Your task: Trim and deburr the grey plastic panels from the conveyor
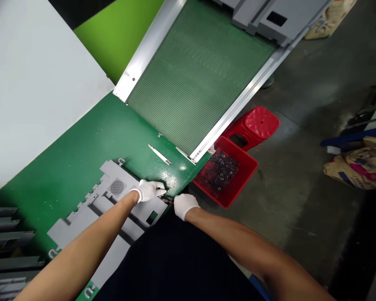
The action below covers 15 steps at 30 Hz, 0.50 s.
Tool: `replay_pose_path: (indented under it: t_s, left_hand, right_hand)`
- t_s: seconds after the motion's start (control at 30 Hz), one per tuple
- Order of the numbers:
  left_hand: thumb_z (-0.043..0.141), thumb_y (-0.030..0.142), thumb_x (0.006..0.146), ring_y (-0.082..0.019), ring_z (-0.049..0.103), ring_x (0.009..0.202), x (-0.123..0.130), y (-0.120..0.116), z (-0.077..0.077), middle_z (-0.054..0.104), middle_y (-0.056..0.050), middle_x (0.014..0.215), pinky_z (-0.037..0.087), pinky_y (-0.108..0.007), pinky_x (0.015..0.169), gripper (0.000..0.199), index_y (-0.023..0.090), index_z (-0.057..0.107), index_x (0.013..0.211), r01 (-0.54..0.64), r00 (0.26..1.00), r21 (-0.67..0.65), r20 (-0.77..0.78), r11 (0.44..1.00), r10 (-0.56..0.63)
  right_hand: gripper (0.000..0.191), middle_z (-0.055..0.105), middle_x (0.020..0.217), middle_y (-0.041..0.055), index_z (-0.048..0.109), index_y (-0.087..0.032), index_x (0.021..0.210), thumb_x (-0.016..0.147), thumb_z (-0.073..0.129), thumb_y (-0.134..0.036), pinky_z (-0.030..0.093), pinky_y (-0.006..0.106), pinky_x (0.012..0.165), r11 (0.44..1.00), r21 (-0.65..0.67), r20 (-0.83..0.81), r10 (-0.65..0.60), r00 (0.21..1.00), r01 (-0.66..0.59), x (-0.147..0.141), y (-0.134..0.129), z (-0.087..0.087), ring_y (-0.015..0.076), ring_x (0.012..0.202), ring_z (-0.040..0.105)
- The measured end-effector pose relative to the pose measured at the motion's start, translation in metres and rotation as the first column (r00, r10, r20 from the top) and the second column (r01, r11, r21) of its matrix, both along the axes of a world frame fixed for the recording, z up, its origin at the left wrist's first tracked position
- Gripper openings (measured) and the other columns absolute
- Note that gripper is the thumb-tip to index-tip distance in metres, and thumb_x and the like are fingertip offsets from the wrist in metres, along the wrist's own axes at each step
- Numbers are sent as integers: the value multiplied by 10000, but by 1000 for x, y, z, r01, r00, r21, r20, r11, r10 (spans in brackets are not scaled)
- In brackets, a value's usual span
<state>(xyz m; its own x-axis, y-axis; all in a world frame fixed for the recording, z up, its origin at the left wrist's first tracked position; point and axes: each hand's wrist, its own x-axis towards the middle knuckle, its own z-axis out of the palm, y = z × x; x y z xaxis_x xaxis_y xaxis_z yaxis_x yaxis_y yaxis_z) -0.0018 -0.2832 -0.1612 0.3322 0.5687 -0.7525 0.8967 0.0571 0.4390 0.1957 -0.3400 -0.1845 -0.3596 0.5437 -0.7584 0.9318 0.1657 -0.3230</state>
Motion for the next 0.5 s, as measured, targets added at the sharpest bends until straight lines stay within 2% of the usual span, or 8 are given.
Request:
replay_pose_path:
  t_s: [0.2,0.5]
  left_hand:
    - [521,518,917,-157,646,825,-4,6,2,764,50,880,322,-331,951,320,257,704,897,8,1000,-69,-6,998,-9]
    - [530,465,911,-188,660,933,-12,10,-2,768,17,984,383,-310,965,285,259,717,972,34,998,-120,48,992,-28]
  right_hand:
    - [252,737,1007,138,695,-199,1011,832,564,-317,529,389,729,999,-3,29,-52,998,52,-4,-3,6,322,910,717]
    - [235,734,1055,98,675,-246,996,824,548,-344,522,333,737,999,5,-19,-53,998,53,-3,-3,-3,274,940,713]
